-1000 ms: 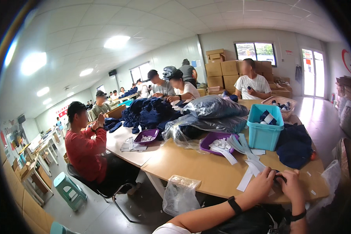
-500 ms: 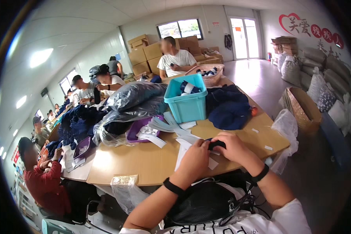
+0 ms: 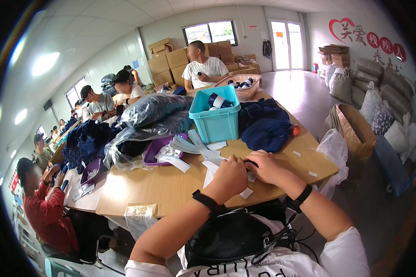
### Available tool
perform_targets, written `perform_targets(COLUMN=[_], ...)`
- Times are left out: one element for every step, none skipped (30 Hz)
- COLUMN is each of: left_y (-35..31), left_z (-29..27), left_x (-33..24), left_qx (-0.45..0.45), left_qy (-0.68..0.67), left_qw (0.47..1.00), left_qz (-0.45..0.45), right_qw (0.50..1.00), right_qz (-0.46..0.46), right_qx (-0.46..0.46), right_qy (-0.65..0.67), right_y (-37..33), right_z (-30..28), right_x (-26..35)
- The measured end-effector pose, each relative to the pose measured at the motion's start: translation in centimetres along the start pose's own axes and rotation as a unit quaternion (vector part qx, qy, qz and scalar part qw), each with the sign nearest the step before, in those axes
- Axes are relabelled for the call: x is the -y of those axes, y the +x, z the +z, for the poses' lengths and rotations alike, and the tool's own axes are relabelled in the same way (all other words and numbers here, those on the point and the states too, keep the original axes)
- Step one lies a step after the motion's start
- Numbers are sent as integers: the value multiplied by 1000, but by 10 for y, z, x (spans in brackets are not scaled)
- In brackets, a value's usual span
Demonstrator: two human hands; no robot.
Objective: Assembling blue fabric components and applying white adhesive strips onto them.
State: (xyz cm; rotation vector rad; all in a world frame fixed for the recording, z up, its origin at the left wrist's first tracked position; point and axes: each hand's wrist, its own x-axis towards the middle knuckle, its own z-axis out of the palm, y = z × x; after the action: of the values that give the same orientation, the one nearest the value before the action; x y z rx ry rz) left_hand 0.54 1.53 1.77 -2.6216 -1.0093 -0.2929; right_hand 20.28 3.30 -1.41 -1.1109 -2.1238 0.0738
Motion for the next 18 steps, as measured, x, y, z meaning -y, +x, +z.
perform_targets(left_y=[3,5,6,8,9,11,14,16,16,18,21,23,26,30,30,30,30,33], left_z=[1,2,3,6,9,15,19,24,23,21,20,13,2,-4,-4,-3,-3,-7], left_x=[-3,-5,-5,-3,-2,4,11,17,21,26,29,30,26,24,26,29,33,35], left_qx=[-15,-30,-32,-42,-53,-54,-41,-28,-28,-2,25,26,54,83,83,80,76,75], left_qy=[23,46,44,55,65,64,59,53,51,-10,-70,-71,-125,-177,-178,-203,-227,-230], left_qw=[1000,998,998,998,996,996,997,998,998,1000,997,997,991,981,980,976,971,970], left_qz=[4,8,8,11,15,15,22,29,29,27,25,23,6,-11,-12,-19,-27,-25], right_qw=[1000,1000,1000,999,1000,999,999,999,998,997,997,987,971,971,967,963,963,961], right_qz=[0,0,1,1,2,7,14,15,37,59,60,101,145,149,169,188,187,182], right_qx=[-7,-5,-16,-27,-26,-25,-23,-23,-17,-12,-10,12,32,32,44,57,58,54], right_qy=[-3,-4,8,20,17,30,43,40,46,52,51,121,186,183,185,187,187,199], right_y=[-1,-1,0,0,-2,-1,0,1,1,2,3,7,9,10,12,15,18,20], right_z=[-1,1,2,2,2,4,3,2,2,2,1,2,-2,-4,-5,-6,-8,-12], right_x=[1,-2,-4,-7,-9,-7,-6,-5,-4,-2,-2,-2,-3,-5,-4,-2,-1,-2])
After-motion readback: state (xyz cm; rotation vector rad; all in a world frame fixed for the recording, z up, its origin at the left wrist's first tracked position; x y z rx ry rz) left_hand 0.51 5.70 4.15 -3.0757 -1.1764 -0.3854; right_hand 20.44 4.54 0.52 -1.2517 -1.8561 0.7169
